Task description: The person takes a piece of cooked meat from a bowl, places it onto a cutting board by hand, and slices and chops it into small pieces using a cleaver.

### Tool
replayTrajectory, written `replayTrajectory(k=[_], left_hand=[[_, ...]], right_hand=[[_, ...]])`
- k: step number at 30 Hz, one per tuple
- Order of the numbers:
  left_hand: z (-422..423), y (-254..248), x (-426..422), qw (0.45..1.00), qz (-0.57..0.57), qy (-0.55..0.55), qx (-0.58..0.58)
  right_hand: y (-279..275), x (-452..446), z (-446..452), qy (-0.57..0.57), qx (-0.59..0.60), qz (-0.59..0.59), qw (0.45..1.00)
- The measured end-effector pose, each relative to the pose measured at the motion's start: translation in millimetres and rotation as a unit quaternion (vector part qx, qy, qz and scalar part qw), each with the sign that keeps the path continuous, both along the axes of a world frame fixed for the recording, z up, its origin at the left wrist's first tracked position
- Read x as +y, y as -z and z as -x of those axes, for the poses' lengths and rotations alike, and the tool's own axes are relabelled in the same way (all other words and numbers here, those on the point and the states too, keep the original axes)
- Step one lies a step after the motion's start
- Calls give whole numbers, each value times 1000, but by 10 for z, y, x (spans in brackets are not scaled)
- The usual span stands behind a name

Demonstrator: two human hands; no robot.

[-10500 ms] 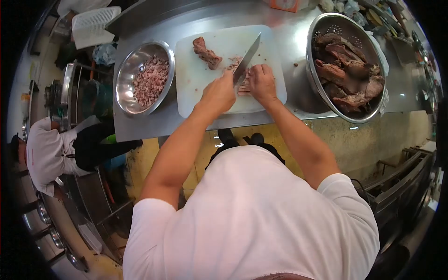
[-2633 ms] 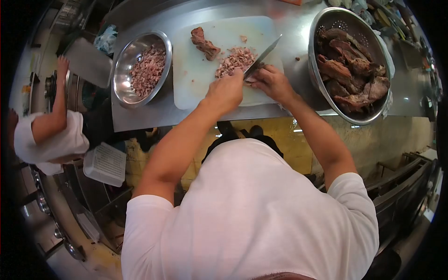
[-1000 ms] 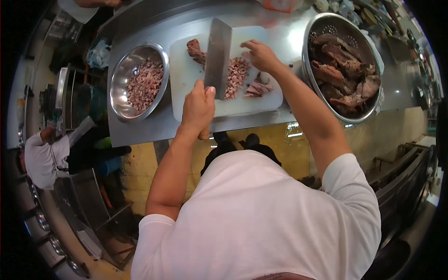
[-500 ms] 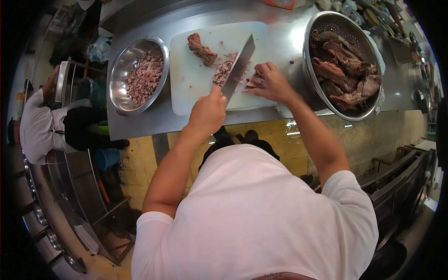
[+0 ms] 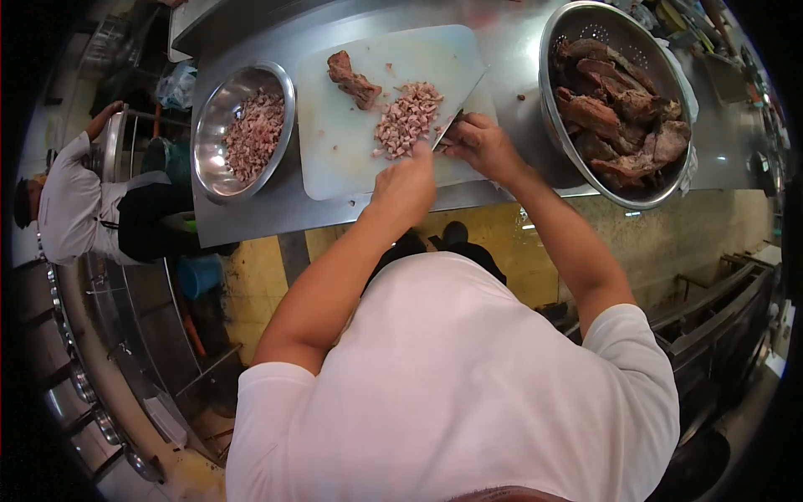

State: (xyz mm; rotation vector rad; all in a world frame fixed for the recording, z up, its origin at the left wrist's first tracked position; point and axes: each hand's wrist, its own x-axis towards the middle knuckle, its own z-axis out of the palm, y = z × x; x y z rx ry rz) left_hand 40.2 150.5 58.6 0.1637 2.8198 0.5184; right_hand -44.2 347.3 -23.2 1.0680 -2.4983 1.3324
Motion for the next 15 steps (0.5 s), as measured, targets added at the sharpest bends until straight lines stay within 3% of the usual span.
replayTrajectory(k=[1,5,10,13,15], left_hand=[[62,110,38,998,-6,0,57],[254,24,-91,998,-16,13,61],[-258,-619,-30,998,36,8,-57],[-61,-114,30,999,11,-16,-29],[216,-38,95,1000,7,-7,17]], right_hand=[[3,26,-6,-6,11,-18,1000],[-75,11,6,4,-28,-28,999],[-2,58,-23,1,-16,-10,1000],[-4,51,-44,7,-47,-2,999],[1,74,-29,6,-32,-3,999]])
